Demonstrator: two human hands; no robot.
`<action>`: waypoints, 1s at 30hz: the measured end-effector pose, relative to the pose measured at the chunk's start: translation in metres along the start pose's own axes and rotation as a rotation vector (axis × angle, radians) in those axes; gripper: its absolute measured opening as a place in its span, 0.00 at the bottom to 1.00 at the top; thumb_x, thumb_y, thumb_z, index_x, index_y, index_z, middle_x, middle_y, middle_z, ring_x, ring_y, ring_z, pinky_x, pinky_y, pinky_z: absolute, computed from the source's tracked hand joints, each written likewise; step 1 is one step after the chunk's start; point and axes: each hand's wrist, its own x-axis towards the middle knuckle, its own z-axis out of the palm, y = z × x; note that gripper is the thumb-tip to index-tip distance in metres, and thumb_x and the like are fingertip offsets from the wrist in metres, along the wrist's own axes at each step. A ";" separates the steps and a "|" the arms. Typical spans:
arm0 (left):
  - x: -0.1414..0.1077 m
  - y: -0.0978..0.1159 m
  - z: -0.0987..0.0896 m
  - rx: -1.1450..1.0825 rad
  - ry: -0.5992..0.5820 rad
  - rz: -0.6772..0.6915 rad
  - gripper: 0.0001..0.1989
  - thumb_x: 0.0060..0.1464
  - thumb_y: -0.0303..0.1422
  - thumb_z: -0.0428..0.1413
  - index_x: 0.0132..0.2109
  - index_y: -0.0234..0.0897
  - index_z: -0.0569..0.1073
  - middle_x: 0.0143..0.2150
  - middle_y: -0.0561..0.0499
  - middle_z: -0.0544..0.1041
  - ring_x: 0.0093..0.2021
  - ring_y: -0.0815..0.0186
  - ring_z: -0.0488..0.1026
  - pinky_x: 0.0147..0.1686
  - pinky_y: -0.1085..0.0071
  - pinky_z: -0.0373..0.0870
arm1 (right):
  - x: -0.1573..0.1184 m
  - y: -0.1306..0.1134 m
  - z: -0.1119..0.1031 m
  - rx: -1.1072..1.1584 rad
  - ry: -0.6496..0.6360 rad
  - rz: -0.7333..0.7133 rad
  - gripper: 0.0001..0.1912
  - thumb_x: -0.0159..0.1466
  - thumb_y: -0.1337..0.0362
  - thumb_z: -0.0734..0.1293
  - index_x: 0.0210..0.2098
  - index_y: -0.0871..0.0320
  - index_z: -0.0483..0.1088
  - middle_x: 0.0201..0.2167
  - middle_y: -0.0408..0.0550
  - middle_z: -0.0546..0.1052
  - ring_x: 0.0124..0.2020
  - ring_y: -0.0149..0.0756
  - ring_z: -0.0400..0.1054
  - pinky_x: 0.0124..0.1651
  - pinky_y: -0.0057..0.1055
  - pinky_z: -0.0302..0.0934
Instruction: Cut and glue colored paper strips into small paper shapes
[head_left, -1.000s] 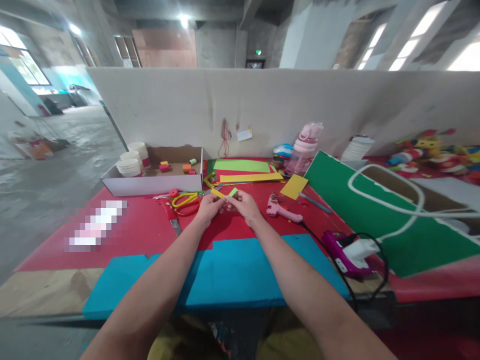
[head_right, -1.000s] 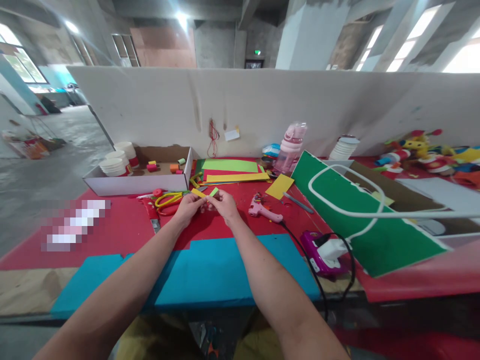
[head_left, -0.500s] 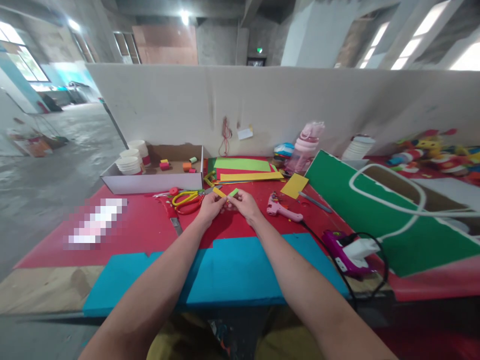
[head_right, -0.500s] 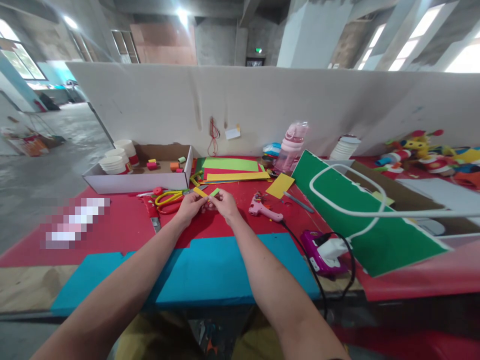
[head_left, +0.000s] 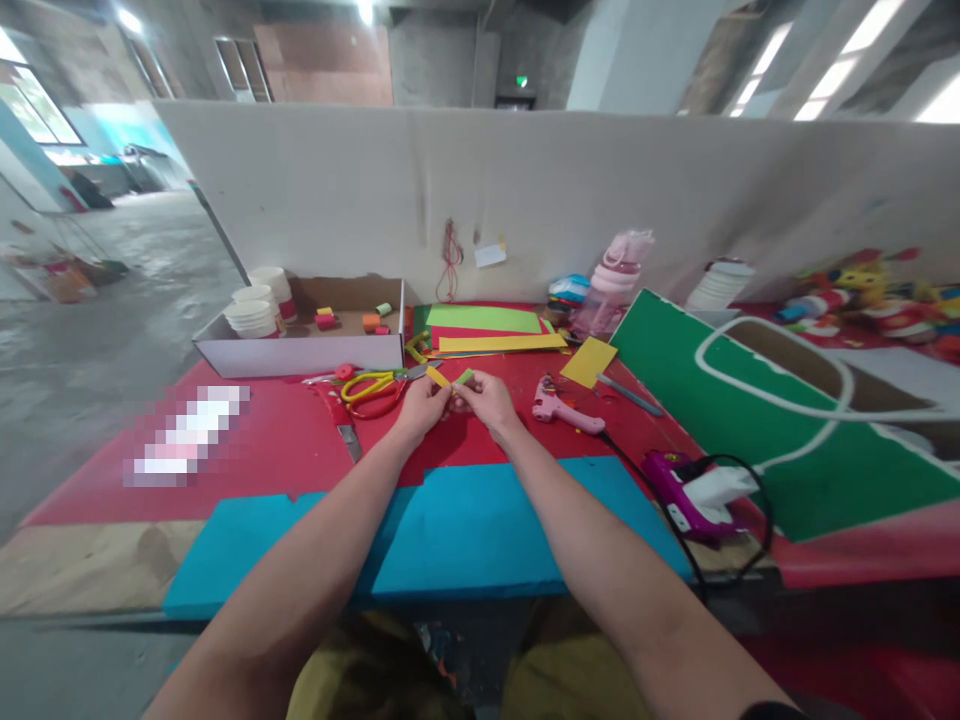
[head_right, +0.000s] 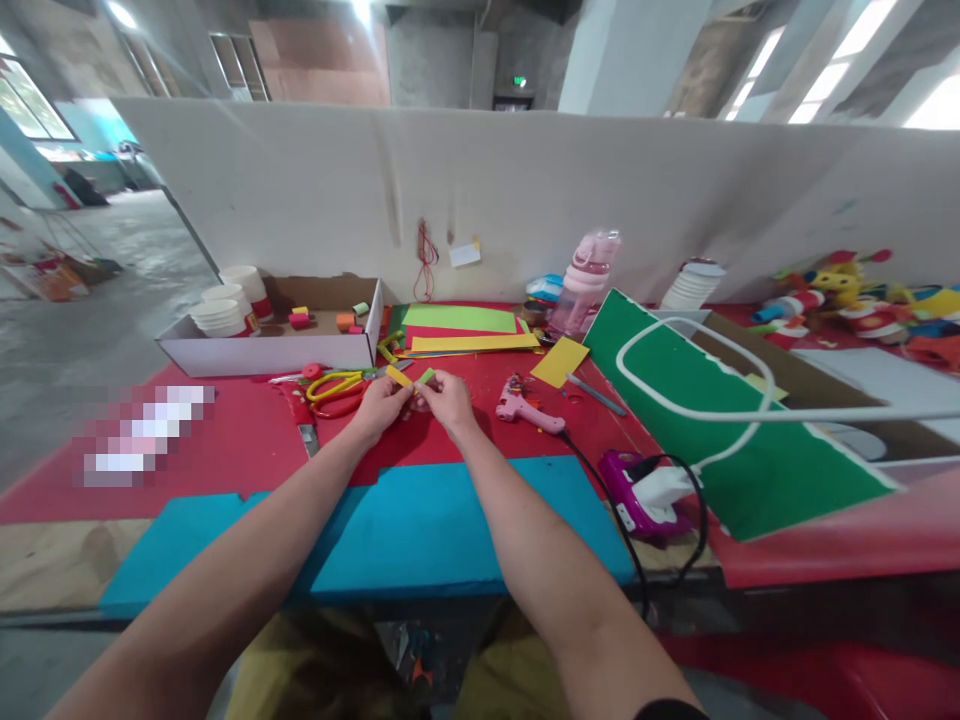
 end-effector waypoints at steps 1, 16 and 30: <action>0.000 0.000 0.000 0.028 0.001 0.010 0.09 0.52 0.30 0.56 0.26 0.35 0.66 0.18 0.53 0.70 0.16 0.72 0.64 0.18 0.76 0.58 | 0.000 0.000 0.000 0.001 0.000 0.004 0.16 0.48 0.53 0.72 0.25 0.57 0.67 0.18 0.40 0.72 0.20 0.29 0.68 0.26 0.28 0.67; 0.003 -0.005 -0.002 0.004 -0.010 0.019 0.09 0.50 0.28 0.57 0.24 0.35 0.68 0.18 0.52 0.70 0.15 0.71 0.64 0.18 0.75 0.57 | -0.001 -0.004 0.000 0.000 -0.004 0.022 0.14 0.49 0.56 0.72 0.25 0.57 0.65 0.18 0.40 0.72 0.19 0.28 0.67 0.24 0.25 0.65; 0.004 -0.008 -0.002 0.022 -0.040 0.052 0.08 0.51 0.28 0.56 0.25 0.36 0.68 0.20 0.52 0.72 0.16 0.71 0.64 0.18 0.76 0.57 | -0.002 -0.005 0.000 -0.011 -0.013 0.019 0.16 0.50 0.54 0.72 0.26 0.57 0.65 0.18 0.38 0.71 0.19 0.28 0.67 0.25 0.26 0.66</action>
